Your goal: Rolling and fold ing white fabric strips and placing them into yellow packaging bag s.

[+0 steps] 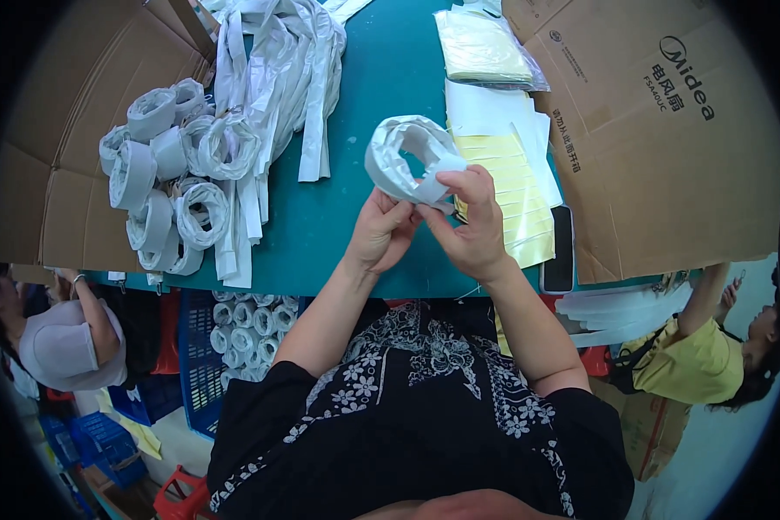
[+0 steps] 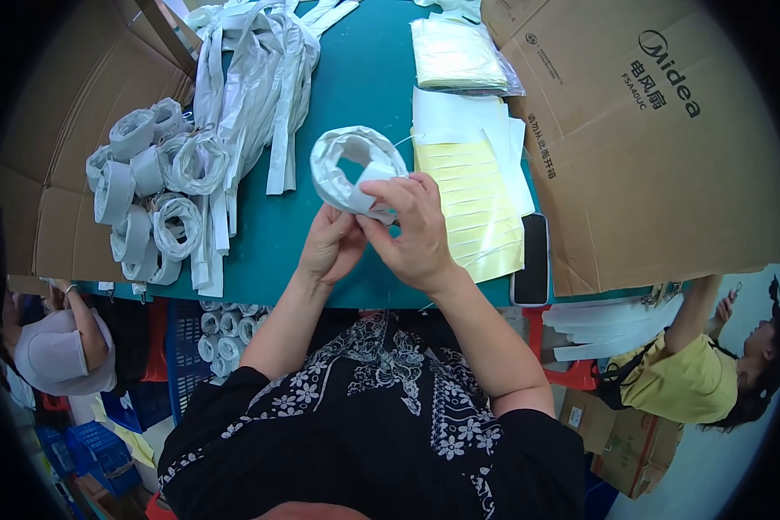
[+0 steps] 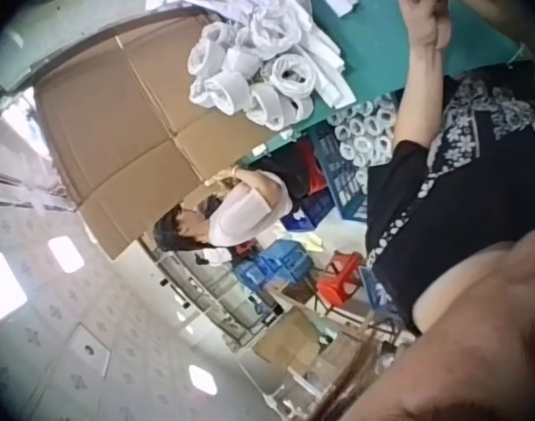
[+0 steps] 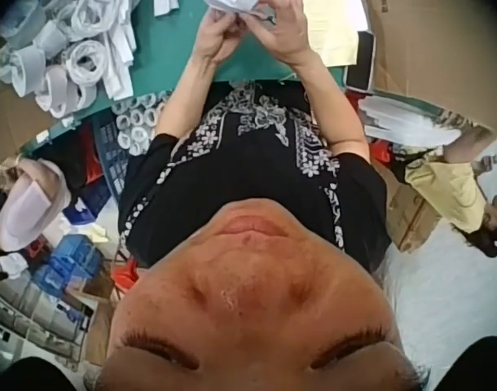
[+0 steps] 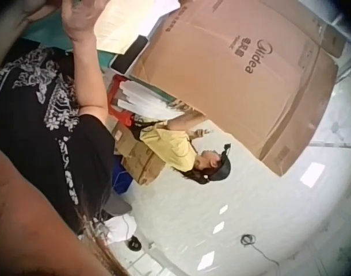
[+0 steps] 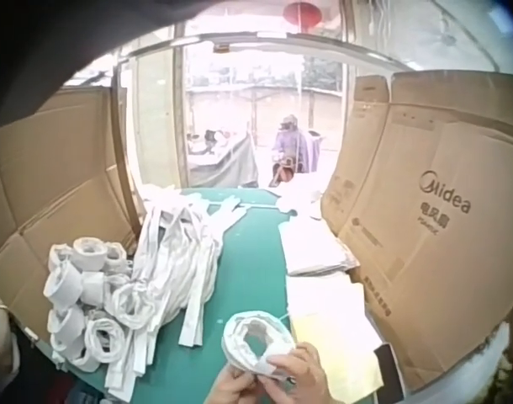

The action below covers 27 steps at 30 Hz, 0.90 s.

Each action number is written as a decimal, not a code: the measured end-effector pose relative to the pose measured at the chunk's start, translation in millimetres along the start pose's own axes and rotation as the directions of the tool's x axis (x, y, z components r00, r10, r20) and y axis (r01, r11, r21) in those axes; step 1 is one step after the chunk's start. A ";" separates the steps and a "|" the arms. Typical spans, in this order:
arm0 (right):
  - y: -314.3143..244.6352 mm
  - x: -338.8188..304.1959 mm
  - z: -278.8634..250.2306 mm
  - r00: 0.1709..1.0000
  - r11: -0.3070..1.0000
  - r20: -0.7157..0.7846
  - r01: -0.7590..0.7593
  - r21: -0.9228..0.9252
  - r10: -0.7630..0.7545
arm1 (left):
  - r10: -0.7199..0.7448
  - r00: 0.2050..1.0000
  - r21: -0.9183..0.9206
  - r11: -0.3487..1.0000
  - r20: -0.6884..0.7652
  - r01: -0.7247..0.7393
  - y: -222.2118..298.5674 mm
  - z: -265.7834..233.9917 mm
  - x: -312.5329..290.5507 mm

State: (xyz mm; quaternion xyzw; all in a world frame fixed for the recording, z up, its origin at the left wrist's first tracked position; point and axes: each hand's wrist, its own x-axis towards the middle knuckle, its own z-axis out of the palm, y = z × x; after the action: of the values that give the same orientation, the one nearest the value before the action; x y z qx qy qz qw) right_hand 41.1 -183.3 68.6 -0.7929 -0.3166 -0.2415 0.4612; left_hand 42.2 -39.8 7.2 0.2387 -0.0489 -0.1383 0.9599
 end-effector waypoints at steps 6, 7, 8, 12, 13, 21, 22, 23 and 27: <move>9.4 -0.3 -10.7 0.967 0.958 0.063 -0.255 0.132 0.249 | 0.611 0.749 0.940 0.020 0.257 -0.340 37.9 22.2 -9.7; 6.7 1.8 -13.5 0.941 0.939 0.164 -0.318 0.129 0.296 | 0.477 0.705 0.848 -0.369 0.524 -0.381 50.8 31.5 -10.6; 3.4 3.1 -16.1 0.904 0.919 0.263 -0.377 0.119 0.337 | 0.478 0.713 0.854 -0.365 0.514 -0.371 57.9 37.3 -8.7; -2.5 5.7 -15.8 0.909 0.938 0.290 -0.336 0.084 0.300 | 0.048 0.823 0.786 -0.333 0.567 -0.522 69.7 36.7 2.8; -1.8 6.6 -16.1 0.917 0.947 0.288 -0.311 0.081 0.277 | 0.031 0.829 0.787 -0.337 0.558 -0.517 69.4 33.1 1.8; 25.8 -1.6 -24.1 0.802 0.969 0.560 -0.246 -0.009 0.208 | -0.003 0.763 0.716 -0.345 0.646 -0.607 48.0 17.5 -6.0; 25.3 -0.8 -24.4 0.685 0.841 0.635 -0.531 0.102 0.356 | -0.050 0.762 0.689 -0.393 0.645 -0.609 50.0 19.9 -10.5; 25.6 -0.3 -24.4 0.527 0.619 0.722 -0.766 0.175 0.449 | -0.097 0.761 0.659 -0.439 0.641 -0.611 51.0 20.8 -13.6; 35.8 -2.0 -18.6 0.487 0.551 0.776 -0.805 0.220 0.401 | -0.151 0.714 0.603 -0.433 0.684 -0.669 53.8 17.4 -20.8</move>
State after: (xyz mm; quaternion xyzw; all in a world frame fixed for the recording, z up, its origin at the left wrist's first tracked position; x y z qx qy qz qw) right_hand 64.0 -213.7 55.1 -0.7082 -0.1911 0.3412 0.5877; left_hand 32.6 4.1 47.3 0.8299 -0.4458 0.1804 0.2828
